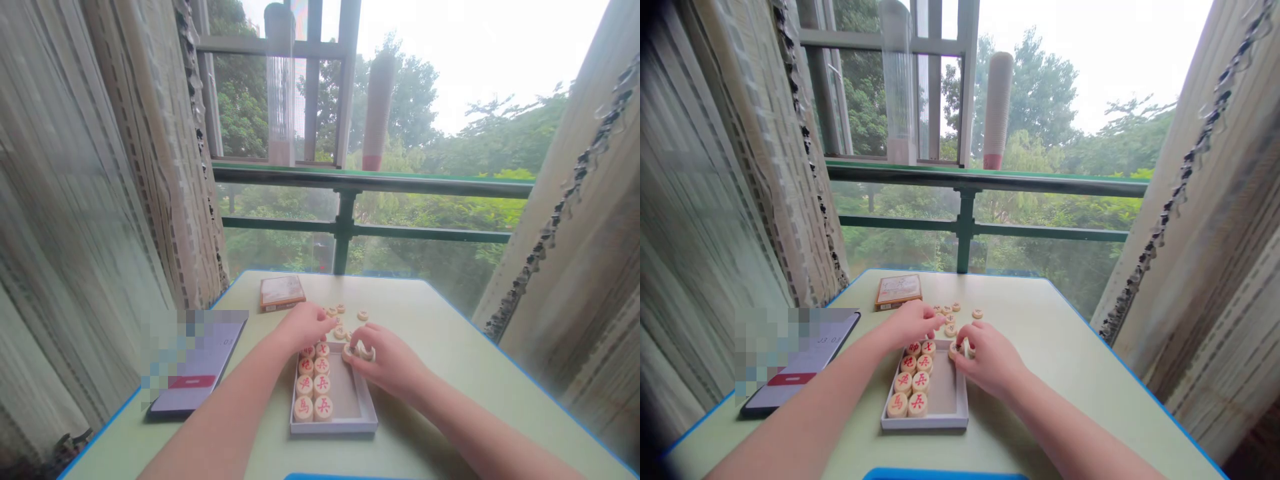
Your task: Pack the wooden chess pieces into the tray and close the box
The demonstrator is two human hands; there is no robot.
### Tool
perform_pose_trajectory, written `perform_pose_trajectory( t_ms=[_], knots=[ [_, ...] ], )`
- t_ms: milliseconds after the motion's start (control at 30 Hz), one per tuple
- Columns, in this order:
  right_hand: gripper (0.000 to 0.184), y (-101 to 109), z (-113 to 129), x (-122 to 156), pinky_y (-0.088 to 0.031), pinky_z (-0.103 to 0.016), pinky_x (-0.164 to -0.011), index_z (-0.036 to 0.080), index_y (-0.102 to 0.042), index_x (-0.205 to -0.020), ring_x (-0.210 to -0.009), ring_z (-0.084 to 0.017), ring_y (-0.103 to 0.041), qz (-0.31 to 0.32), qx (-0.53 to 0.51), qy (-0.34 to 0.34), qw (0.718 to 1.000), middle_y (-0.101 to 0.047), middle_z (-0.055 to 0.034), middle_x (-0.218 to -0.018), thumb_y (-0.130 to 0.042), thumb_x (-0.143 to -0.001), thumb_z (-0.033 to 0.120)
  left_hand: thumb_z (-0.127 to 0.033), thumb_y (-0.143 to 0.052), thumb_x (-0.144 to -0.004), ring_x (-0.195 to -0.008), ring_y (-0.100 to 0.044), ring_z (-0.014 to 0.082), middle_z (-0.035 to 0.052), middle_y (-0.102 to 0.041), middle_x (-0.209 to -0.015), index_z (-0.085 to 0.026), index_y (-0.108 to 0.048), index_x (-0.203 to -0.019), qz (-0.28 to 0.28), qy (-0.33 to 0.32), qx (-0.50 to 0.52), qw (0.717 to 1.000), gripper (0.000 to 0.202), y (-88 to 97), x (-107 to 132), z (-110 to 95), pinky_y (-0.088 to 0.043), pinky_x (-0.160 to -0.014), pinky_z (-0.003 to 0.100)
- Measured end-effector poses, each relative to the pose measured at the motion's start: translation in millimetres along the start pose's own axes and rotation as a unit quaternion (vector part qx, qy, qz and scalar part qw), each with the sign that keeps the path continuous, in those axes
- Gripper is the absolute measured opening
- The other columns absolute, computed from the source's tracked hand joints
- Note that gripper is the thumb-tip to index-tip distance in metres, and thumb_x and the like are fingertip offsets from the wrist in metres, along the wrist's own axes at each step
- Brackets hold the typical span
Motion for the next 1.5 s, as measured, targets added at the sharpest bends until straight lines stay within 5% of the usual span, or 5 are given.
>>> perform_pose_trajectory(
  t_ms=[567,833,1033,1267,1500],
  knots=[
    [0.016,7,-7,5,-0.038,-0.026,-0.063,0.022,-0.063,-0.083,-0.073,-0.016,-0.053,-0.001,-0.029,0.016,0.999,-0.059,-0.0027,-0.079,-0.056,-0.074,0.032,-0.046,-0.049,-0.073,-0.05,-0.05,0.0117,0.004,-0.066,-0.063,-0.014,-0.064,-0.064,0.003,-0.013,0.03,0.999,0.036,-4.1,3,-6,-0.032,-0.047,0.023],
    [0.02,26,-45,-3,-0.038,-0.028,-0.069,0.02,-0.063,-0.08,-0.072,-0.016,-0.055,-0.122,0.025,-0.081,0.989,-0.059,-0.0022,-0.074,-0.043,-0.078,0.024,-0.048,-0.052,-0.071,-0.048,-0.047,0.0105,0.0048,-0.065,-0.066,-0.012,-0.065,-0.068,0.02,0.002,0.06,0.998,0.038,-7.3,4,-5,-0.031,-0.043,0.022],
    [0.027,16,-67,-12,-0.039,-0.029,-0.075,0.017,-0.065,-0.093,-0.078,-0.017,-0.055,-0.08,0.009,-0.097,0.992,-0.058,-0.0048,-0.082,-0.044,-0.078,0.023,-0.046,-0.054,-0.07,-0.054,-0.05,0.0109,0.0064,-0.064,-0.067,-0.01,-0.065,-0.072,0.011,-0.009,0.137,0.991,0.037,-9.5,-2,8,-0.035,-0.047,0.022],
    [0.03,3,-58,-15,-0.039,-0.033,-0.085,0.02,-0.067,-0.097,-0.095,-0.021,-0.052,-0.029,-0.048,-0.009,0.998,-0.058,-0.0075,-0.096,-0.051,-0.079,0.039,-0.045,-0.057,-0.068,-0.05,-0.05,0.0096,0.0069,-0.062,-0.062,-0.009,-0.065,-0.073,0.02,0.003,0.21,0.978,0.038,-7.7,-13,23,-0.034,-0.047,0.022],
    [0.035,-6,-55,-24,-0.04,-0.035,-0.085,0.018,-0.065,-0.103,-0.094,-0.022,-0.053,-0.018,-0.048,-0.017,0.999,-0.059,-0.0085,-0.094,-0.051,-0.079,0.04,-0.048,-0.06,-0.067,-0.049,-0.048,0.0084,0.0054,-0.06,-0.06,-0.009,-0.065,-0.072,0.036,-0.005,0.238,0.971,0.04,-5.8,-15,26,-0.032,-0.047,0.022]
  ],
)
Point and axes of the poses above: each hand's wrist, its own x-axis away from the middle knuckle, its own y-axis out of the back of the hand, z = x × y, the point moved 1 cm from there along -x, towards the middle knuckle
